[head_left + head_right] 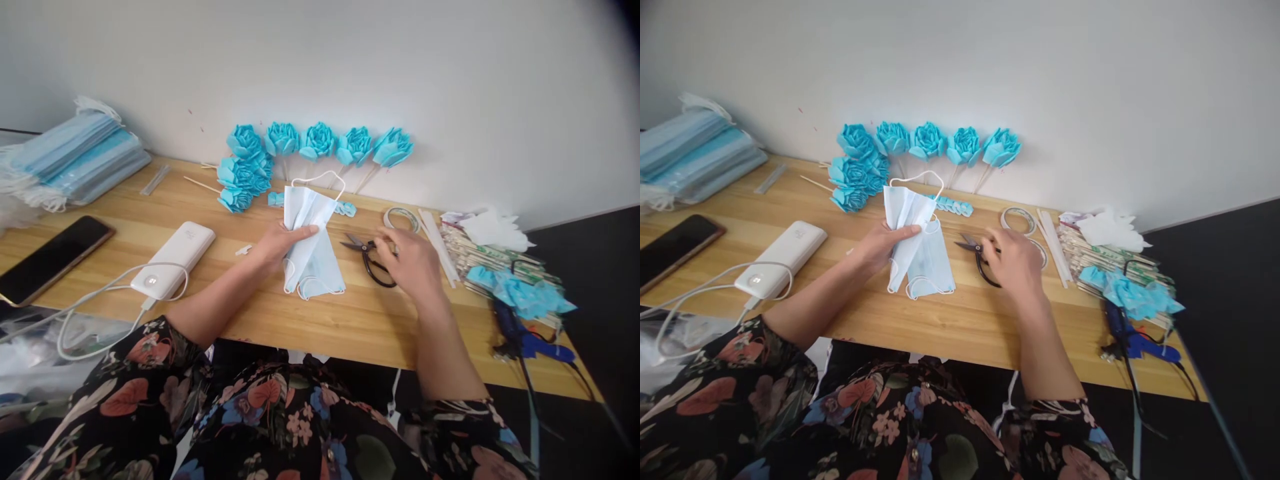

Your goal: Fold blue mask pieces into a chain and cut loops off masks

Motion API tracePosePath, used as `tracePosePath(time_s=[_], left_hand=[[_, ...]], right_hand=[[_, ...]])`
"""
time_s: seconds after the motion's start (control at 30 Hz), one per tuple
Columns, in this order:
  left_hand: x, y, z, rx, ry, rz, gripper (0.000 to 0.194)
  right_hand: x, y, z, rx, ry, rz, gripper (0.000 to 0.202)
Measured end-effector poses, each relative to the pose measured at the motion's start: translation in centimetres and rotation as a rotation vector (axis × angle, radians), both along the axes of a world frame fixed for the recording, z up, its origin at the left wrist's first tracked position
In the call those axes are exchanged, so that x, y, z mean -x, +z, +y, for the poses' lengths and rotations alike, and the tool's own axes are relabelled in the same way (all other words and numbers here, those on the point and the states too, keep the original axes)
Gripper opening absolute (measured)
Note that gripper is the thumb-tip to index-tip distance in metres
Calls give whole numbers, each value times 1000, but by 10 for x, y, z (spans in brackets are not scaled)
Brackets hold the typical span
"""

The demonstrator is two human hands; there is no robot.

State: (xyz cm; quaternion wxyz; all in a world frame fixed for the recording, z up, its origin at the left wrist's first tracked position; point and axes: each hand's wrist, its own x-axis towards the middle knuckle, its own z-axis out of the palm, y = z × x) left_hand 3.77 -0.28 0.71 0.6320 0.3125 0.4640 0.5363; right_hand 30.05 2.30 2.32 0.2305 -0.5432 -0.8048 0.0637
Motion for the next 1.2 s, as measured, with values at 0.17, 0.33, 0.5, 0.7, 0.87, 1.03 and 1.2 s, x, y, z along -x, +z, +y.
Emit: tracePosePath(time_s=[0.17,0.33,0.5,0.7,0.87,1.03,1.2], left_hand=[[-11,3,-9,-51,46,-31,38],[-15,2,-9,-96,77,-53,36],[-9,3,-6,-120,72,-5,36],[-7,4,-6,-161,106,68,33],[-8,4,-7,-155,104,72,34],[-10,6,-8,-158,91,66,33],[-10,6,-8,-172,74,90,29]], right_hand=[[68,12,-21,420,334,397,29],[98,-1,-16,396,244,588,42],[96,-15,-18,462,260,636,42],[95,-19,-21,532,261,781,29],[92,-23,-18,440,210,749,33],[90,-24,-19,387,232,706,34],[91,-22,-21,349,228,698,32]])
